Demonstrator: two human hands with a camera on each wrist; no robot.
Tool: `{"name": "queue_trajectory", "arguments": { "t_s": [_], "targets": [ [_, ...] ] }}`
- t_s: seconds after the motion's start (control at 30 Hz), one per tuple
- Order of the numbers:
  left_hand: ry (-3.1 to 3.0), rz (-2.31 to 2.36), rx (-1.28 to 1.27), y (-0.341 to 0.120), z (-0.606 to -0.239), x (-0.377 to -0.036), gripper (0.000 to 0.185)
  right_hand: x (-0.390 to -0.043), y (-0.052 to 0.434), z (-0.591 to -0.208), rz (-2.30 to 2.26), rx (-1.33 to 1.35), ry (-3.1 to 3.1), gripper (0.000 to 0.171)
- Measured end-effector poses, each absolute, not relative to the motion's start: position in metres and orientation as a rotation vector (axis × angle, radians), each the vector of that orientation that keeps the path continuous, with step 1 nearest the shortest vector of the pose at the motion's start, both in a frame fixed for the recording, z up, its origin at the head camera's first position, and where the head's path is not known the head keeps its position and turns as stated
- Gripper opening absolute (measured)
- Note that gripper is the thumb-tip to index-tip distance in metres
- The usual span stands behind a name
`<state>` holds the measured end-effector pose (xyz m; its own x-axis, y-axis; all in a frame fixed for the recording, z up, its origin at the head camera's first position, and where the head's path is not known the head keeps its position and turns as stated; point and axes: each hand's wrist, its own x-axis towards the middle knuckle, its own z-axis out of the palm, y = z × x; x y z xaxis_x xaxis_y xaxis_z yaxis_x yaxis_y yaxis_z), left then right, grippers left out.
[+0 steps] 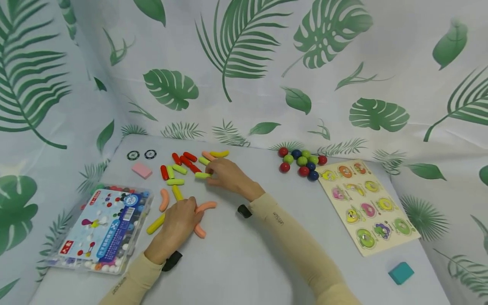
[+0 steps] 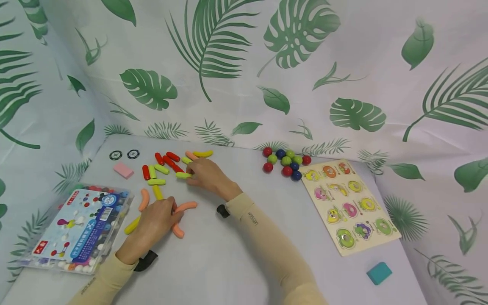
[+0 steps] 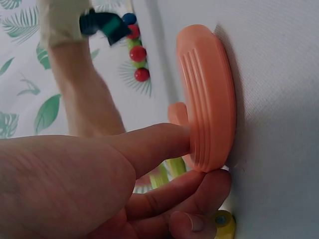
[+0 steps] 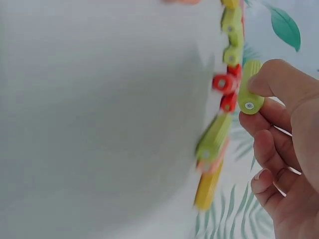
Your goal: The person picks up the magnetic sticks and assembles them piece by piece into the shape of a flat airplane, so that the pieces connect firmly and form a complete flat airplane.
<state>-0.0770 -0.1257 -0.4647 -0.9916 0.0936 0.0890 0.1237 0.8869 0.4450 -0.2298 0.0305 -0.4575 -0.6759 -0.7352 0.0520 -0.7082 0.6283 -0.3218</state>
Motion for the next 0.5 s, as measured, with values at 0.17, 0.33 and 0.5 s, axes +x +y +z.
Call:
{"name": "queue_trajectory", "arguments": {
  "t_s": [0.17,0.33,0.5],
  "targets": [
    [-3.052,-0.765,-0.127,-0.126,-0.463,-0.077,0.031,-0.216,0.07,-0.46,-0.512,-1.178,2.751,0.021],
    [-3.078,-0.807,-0.103,-0.126,-0.462,-0.078,0.03,-0.197,0.101,-0.463,-0.563,-1.166,2.73,0.023],
    [-3.05,-0.813,-0.118,-0.126,-0.462,-0.077,0.031,-0.182,0.114,-0.468,-0.614,-1.204,2.689,0.02]
  ]
}}
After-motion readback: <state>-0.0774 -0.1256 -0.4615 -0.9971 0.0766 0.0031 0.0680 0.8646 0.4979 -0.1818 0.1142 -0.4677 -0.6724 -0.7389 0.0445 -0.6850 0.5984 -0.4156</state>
